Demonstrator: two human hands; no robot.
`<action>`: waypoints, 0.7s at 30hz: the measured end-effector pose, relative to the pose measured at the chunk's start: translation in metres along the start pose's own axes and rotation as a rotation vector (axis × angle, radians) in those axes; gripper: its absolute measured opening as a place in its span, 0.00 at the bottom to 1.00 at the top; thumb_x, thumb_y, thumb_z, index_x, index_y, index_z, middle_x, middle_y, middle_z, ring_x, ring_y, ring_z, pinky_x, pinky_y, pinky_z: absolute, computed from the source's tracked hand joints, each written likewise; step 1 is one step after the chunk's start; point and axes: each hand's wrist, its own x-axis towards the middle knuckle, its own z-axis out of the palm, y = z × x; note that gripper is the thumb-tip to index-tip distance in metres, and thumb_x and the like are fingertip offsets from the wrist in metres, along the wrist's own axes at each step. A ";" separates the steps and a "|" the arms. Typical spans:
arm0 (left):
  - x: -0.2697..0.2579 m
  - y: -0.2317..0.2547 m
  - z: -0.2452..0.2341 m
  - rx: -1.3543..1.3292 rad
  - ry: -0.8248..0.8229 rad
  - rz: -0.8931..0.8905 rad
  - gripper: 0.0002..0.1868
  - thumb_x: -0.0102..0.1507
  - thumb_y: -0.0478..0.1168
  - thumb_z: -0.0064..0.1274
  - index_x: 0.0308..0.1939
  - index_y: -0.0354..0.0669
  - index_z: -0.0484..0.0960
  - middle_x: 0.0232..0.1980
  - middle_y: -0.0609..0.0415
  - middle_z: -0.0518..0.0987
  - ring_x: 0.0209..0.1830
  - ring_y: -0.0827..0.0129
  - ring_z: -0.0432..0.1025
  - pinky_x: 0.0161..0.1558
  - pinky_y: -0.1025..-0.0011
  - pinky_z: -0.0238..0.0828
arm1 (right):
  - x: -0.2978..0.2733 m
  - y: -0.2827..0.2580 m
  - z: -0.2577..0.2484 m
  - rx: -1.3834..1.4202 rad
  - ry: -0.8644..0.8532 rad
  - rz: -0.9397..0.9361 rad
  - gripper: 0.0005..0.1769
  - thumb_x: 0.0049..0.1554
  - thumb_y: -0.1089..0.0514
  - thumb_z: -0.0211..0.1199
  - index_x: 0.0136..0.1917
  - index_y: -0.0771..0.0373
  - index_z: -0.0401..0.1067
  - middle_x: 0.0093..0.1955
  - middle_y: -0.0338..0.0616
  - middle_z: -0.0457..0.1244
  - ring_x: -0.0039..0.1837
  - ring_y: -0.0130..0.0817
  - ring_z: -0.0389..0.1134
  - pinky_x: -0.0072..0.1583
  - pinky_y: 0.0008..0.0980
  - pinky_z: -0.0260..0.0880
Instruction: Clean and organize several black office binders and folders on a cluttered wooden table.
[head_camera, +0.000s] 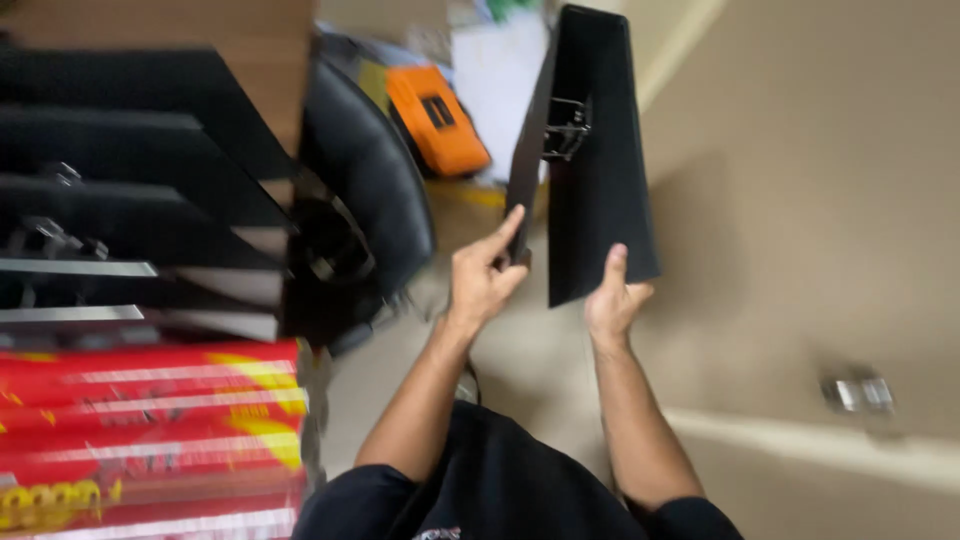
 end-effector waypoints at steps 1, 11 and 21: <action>0.022 -0.003 -0.008 0.006 0.022 0.002 0.39 0.53 0.36 0.62 0.70 0.56 0.76 0.23 0.53 0.67 0.21 0.69 0.63 0.29 0.70 0.68 | 0.019 0.003 0.024 0.011 -0.019 -0.004 0.19 0.67 0.59 0.60 0.64 0.78 0.72 0.63 0.52 0.68 0.63 0.36 0.69 0.68 0.35 0.68; 0.168 0.004 -0.096 0.152 0.077 0.113 0.48 0.52 0.37 0.69 0.76 0.54 0.66 0.34 0.54 0.72 0.28 0.69 0.71 0.35 0.72 0.75 | 0.134 0.000 0.232 0.453 -0.315 -0.144 0.21 0.70 0.61 0.57 0.71 0.76 0.65 0.71 0.54 0.63 0.72 0.42 0.65 0.76 0.40 0.64; 0.211 -0.069 -0.152 0.688 0.744 -0.115 0.07 0.62 0.42 0.62 0.34 0.44 0.82 0.28 0.48 0.80 0.27 0.56 0.77 0.30 0.63 0.74 | 0.142 0.046 0.428 0.532 -0.594 -0.033 0.18 0.69 0.60 0.59 0.65 0.77 0.70 0.64 0.52 0.67 0.65 0.40 0.69 0.69 0.37 0.68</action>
